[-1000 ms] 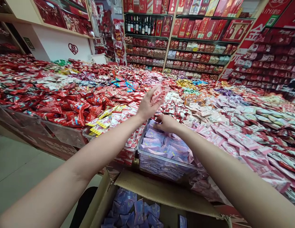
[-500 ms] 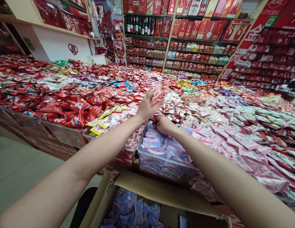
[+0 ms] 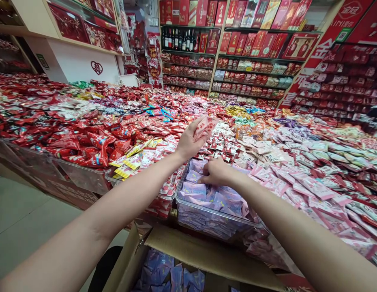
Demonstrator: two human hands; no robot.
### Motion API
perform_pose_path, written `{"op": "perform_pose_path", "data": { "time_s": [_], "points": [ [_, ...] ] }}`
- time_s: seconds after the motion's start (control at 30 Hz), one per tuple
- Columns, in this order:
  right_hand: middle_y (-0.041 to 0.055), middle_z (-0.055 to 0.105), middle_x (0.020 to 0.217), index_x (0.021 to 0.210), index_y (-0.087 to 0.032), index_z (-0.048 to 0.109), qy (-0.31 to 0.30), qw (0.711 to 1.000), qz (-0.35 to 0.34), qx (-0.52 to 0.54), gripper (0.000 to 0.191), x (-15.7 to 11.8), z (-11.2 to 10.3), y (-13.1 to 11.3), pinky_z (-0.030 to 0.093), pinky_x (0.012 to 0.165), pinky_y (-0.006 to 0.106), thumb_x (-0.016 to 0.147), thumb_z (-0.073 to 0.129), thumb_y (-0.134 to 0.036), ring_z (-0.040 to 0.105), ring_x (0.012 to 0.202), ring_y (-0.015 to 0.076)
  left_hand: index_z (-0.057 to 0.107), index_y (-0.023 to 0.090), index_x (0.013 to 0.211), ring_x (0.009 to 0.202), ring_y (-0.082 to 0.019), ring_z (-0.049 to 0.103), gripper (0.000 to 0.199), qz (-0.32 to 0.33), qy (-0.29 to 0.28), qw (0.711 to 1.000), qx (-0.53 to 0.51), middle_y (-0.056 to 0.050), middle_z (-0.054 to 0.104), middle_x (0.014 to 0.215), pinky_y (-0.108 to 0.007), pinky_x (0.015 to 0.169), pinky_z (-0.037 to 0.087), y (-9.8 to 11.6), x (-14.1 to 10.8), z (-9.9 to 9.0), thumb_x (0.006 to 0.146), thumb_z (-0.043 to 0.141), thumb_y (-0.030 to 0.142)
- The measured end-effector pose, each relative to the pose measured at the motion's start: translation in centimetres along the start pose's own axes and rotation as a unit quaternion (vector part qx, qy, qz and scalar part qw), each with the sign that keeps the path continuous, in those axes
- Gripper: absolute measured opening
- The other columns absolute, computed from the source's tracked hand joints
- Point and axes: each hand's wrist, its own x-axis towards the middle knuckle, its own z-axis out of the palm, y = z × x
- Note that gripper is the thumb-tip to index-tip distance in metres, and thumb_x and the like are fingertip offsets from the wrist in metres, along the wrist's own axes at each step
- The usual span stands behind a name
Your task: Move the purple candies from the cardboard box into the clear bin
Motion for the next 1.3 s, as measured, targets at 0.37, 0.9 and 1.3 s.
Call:
{"op": "perform_pose_path", "data": {
  "time_s": [0.37, 0.9, 1.3],
  "points": [
    [0.0006, 0.061, 0.063, 0.064, -0.019, 0.053, 0.072, 0.989, 0.083, 0.097, 0.012, 0.7, 0.6, 1.5, 0.034, 0.05, 0.021, 0.066, 0.056, -0.031, 0.053, 0.058, 0.0134, 0.034, 0.028, 0.119, 0.106, -0.019, 0.047, 0.05, 0.001, -0.004, 1.0, 0.001, -0.005, 0.047, 0.12, -0.036, 0.089, 0.042, 0.0, 0.0, 0.0, 0.074, 0.056, 0.022],
    [0.0055, 0.065, 0.08, 0.078, -0.019, 0.061, 0.103, 0.988, 0.052, 0.099, 0.026, 1.0, 1.3, 0.5, 0.039, 0.059, 0.023, 0.07, 0.052, -0.041, 0.058, 0.072, 0.0179, 0.035, 0.028, 0.119, 0.106, -0.02, 0.047, 0.05, 0.005, -0.01, 1.0, 0.001, -0.004, 0.048, 0.119, -0.036, 0.088, 0.042, 0.0, 0.0, 0.0, 0.074, 0.055, 0.022],
    [0.0071, 0.065, 0.078, 0.077, -0.018, 0.066, 0.131, 0.991, -0.011, -0.002, 0.017, -0.1, 0.8, -0.9, 0.04, 0.07, 0.025, 0.074, 0.051, -0.026, 0.057, 0.077, 0.0188, 0.037, 0.028, 0.117, 0.106, -0.019, 0.047, 0.048, -0.001, -0.011, 1.0, -0.003, -0.005, 0.048, 0.119, -0.036, 0.09, 0.041, 0.0, 0.0, 0.1, 0.073, 0.057, 0.022]
  ]
}}
